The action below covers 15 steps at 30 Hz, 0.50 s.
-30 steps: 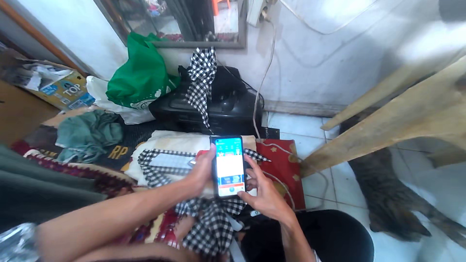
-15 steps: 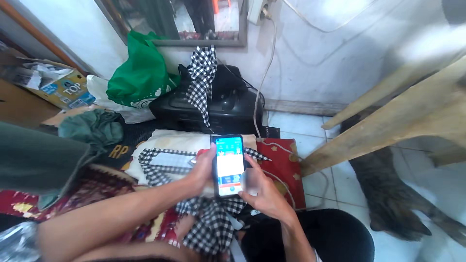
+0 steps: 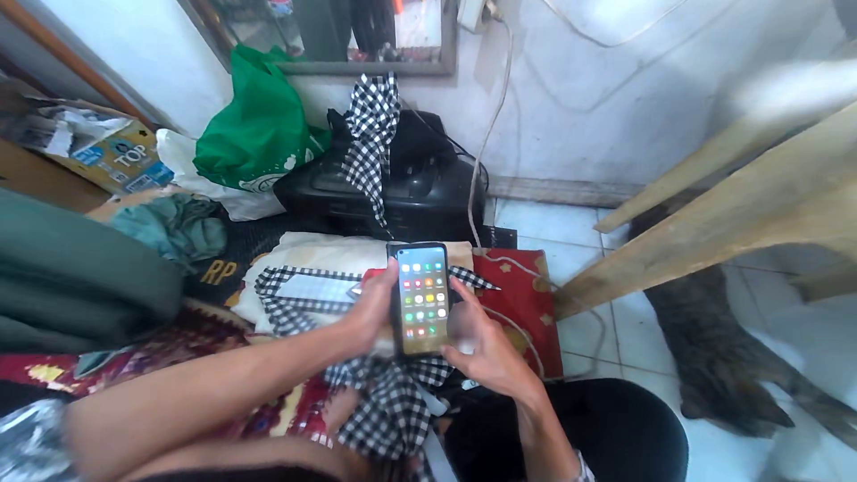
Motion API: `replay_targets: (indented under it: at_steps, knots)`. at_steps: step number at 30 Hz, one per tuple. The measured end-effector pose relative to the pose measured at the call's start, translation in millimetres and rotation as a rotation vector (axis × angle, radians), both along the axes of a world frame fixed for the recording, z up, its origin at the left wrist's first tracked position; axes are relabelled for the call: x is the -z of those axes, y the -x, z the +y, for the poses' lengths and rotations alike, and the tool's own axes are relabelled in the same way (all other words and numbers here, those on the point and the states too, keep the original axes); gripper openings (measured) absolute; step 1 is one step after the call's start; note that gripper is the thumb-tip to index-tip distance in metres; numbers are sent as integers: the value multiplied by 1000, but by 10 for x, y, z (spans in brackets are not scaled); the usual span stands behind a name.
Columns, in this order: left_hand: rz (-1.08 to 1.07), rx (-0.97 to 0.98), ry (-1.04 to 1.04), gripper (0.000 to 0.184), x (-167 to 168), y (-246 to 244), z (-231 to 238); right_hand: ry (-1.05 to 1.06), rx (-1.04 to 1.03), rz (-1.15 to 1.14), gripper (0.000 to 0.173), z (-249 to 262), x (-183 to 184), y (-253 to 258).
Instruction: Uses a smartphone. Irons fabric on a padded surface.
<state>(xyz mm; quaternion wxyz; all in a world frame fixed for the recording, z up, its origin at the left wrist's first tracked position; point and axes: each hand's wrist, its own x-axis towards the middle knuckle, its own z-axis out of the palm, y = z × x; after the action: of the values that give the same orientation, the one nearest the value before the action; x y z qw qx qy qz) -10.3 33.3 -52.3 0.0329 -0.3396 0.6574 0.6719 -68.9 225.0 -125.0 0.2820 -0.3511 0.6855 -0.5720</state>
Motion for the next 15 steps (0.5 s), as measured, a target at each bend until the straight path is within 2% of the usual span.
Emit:
replay_targets:
  at_steps: [8, 15]
  knots:
    - [4, -1, 3, 65, 17, 2, 6, -3, 46, 34, 96, -44, 47, -23]
    - [4, -6, 13, 64, 31, -6, 37, -155, 265, 130, 93, -188, 37, -152]
